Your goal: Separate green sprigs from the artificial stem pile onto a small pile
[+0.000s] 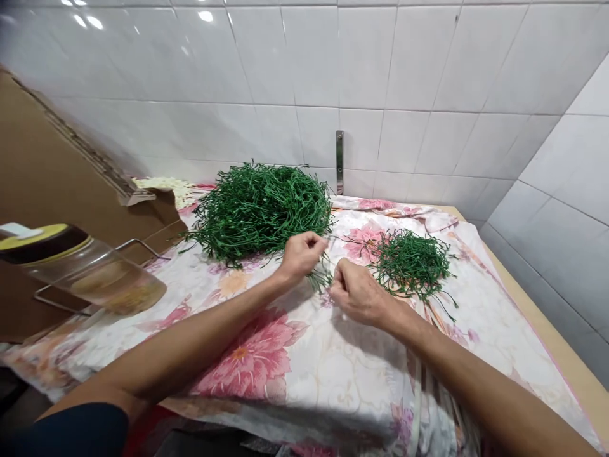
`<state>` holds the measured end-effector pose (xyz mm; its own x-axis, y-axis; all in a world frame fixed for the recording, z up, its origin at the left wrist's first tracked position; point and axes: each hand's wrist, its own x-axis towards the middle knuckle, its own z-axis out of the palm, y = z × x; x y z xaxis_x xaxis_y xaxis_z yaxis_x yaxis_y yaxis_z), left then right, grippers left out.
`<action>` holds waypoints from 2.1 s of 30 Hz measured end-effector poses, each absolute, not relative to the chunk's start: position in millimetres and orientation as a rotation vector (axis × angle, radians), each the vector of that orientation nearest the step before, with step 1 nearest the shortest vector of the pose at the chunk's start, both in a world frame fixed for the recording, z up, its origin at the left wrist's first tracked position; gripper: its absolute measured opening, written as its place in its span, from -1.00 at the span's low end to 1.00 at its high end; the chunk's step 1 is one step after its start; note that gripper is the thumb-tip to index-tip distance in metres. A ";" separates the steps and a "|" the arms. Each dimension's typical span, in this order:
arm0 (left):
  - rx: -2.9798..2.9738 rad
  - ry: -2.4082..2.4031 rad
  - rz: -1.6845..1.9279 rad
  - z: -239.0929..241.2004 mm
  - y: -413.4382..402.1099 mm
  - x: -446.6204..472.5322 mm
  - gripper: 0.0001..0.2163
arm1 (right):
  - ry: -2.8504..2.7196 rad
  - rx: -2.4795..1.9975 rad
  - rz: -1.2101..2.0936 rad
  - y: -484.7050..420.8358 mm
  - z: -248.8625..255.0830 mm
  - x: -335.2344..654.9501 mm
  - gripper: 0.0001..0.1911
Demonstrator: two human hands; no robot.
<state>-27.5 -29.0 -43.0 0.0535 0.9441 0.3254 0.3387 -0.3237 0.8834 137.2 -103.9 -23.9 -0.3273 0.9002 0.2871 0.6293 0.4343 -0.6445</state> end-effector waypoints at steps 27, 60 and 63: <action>1.404 0.767 0.972 -25.6 -51.4 -28.9 -0.71 | -1.794 -1.598 0.095 -91.0 33.4 219.6 -0.74; 1.992 0.761 1.021 -18.4 -68.9 -31.4 -0.76 | -2.010 -1.580 0.359 -107.3 -3.5 151.3 -0.79; 1.990 0.760 1.020 -17.7 -69.8 -31.7 -0.77 | -2.007 -1.596 0.282 -106.5 -8.9 150.2 -0.87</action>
<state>-31.7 -69.8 -17.7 0.5038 0.7674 0.3967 0.1600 -0.5342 0.8301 150.2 -106.5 -8.9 -0.1395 0.9470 0.2895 0.8307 0.2710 -0.4863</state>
